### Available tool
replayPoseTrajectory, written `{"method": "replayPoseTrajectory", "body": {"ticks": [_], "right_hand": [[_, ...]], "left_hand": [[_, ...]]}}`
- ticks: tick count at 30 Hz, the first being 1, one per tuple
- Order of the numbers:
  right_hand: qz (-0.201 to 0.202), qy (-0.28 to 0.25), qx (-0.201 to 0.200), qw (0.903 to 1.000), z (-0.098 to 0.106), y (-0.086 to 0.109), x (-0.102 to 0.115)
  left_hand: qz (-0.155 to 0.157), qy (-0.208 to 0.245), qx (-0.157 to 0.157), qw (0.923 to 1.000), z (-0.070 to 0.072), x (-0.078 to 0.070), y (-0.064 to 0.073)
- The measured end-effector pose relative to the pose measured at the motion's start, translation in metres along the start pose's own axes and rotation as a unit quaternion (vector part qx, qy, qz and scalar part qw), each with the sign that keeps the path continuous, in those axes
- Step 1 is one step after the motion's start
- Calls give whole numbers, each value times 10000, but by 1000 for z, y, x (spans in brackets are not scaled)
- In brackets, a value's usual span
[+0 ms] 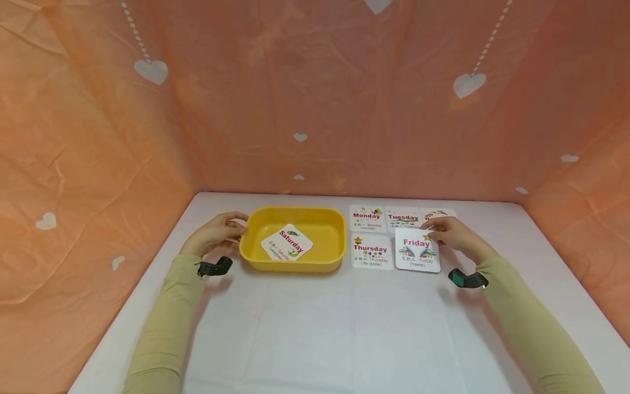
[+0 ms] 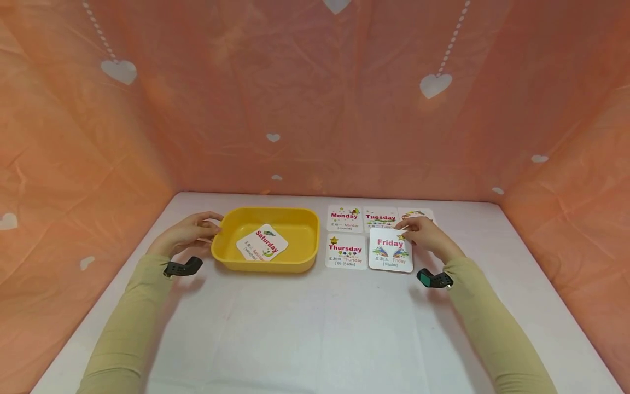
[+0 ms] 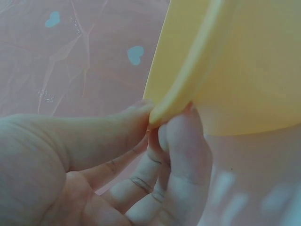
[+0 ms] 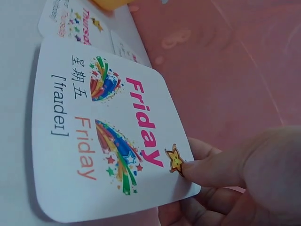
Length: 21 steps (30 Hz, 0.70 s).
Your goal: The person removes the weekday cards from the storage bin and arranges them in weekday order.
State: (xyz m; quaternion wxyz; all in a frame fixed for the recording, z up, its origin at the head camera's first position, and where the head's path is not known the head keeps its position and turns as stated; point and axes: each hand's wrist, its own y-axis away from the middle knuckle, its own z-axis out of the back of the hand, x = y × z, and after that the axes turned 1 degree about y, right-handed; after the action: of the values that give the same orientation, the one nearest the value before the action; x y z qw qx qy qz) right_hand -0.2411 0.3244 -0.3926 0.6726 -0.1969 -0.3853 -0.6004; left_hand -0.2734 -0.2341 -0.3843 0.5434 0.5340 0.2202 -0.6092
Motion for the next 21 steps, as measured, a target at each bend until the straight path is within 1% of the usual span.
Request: {"method": "replayPoseTrajectory", "body": {"ticks": [6,13,21], "right_hand": [[46,231,25,9997,-1,-1,-4],[-44,286,1,9996,-5,-6,-9],[145,422,-204,9988,-11,-10,-16]], "left_hand": [[43,210,-53,9998,-1,2,1],[88,383,-123,9992,-2,1,4],[96,445,-77,9989,-2,0,4]]}}
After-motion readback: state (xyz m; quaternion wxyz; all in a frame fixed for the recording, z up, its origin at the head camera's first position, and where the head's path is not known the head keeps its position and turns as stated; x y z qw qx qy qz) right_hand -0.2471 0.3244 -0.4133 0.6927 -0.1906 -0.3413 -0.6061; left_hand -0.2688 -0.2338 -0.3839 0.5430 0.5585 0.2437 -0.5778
